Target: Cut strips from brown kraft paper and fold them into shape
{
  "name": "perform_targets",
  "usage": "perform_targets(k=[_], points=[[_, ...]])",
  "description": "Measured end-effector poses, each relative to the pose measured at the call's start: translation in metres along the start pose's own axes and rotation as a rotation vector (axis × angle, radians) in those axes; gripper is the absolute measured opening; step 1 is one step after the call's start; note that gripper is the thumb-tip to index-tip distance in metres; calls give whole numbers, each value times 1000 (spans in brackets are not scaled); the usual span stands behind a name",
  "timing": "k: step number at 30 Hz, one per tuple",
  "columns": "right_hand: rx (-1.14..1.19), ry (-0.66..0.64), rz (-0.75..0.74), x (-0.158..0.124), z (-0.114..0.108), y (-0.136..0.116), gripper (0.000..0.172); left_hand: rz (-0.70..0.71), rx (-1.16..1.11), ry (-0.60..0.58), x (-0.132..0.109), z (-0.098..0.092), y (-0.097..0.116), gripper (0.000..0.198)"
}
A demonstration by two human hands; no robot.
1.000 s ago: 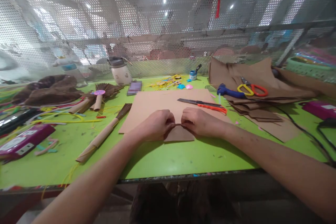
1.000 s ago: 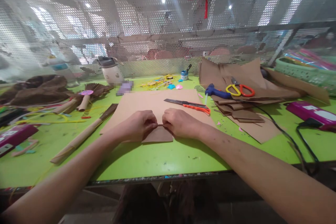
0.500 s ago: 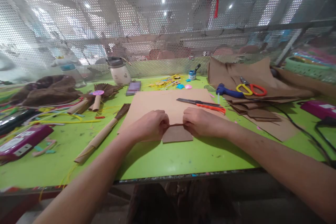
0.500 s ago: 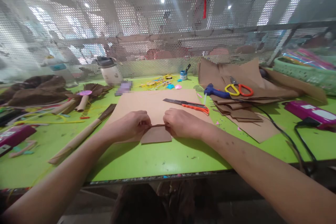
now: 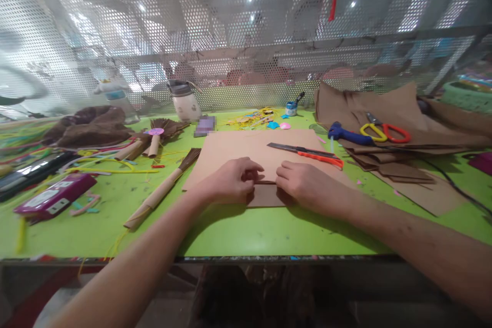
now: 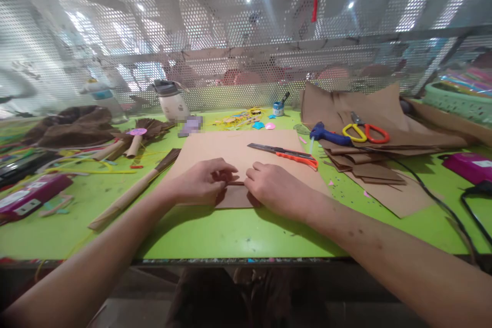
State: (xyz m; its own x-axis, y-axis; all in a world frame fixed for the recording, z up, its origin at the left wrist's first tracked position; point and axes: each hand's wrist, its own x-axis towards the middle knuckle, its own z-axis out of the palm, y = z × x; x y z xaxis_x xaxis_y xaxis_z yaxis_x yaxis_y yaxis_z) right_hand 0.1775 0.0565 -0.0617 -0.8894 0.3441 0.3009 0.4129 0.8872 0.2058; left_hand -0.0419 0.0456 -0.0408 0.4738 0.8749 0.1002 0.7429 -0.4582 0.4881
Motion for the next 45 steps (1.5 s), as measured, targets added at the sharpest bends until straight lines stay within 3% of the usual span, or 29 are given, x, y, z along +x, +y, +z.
perform_targets(k=[3, 7, 14, 21, 24, 26, 29, 32, 39, 45], points=[[-51, 36, 22, 1, 1, -3, 14, -59, -165, -16, 7, 1, 2, 29], [-117, 136, 59, 2, -1, -6, 18, -153, -192, -20, 13, -2, 8, 47], [-99, 219, 84, 5, 3, -6, 24, -118, -176, -65, 10, 0, 9, 40], [251, 295, 218, 4, 6, 1, 15, -146, -221, 1, 9, 3, 5, 29], [438, 310, 251, 5, 0, 3, 25, -128, -213, 31, 9, 6, 2, 28], [504, 290, 274, 6, 0, 3, 28, -95, -191, 48, 9, 9, 1, 27], [546, 265, 326, 7, 3, 3, 14, -34, -167, 104, 9, 13, 3, 24], [630, 277, 363, 7, 7, 6, 20, -5, -165, 152, 8, 12, 9, 20], [823, 315, 386, 4, 3, 14, 19, 39, -165, -54, 0, -2, 11, 31], [862, 266, 400, 3, 0, 17, 17, 18, -54, -45, -1, -2, 7, 37]])
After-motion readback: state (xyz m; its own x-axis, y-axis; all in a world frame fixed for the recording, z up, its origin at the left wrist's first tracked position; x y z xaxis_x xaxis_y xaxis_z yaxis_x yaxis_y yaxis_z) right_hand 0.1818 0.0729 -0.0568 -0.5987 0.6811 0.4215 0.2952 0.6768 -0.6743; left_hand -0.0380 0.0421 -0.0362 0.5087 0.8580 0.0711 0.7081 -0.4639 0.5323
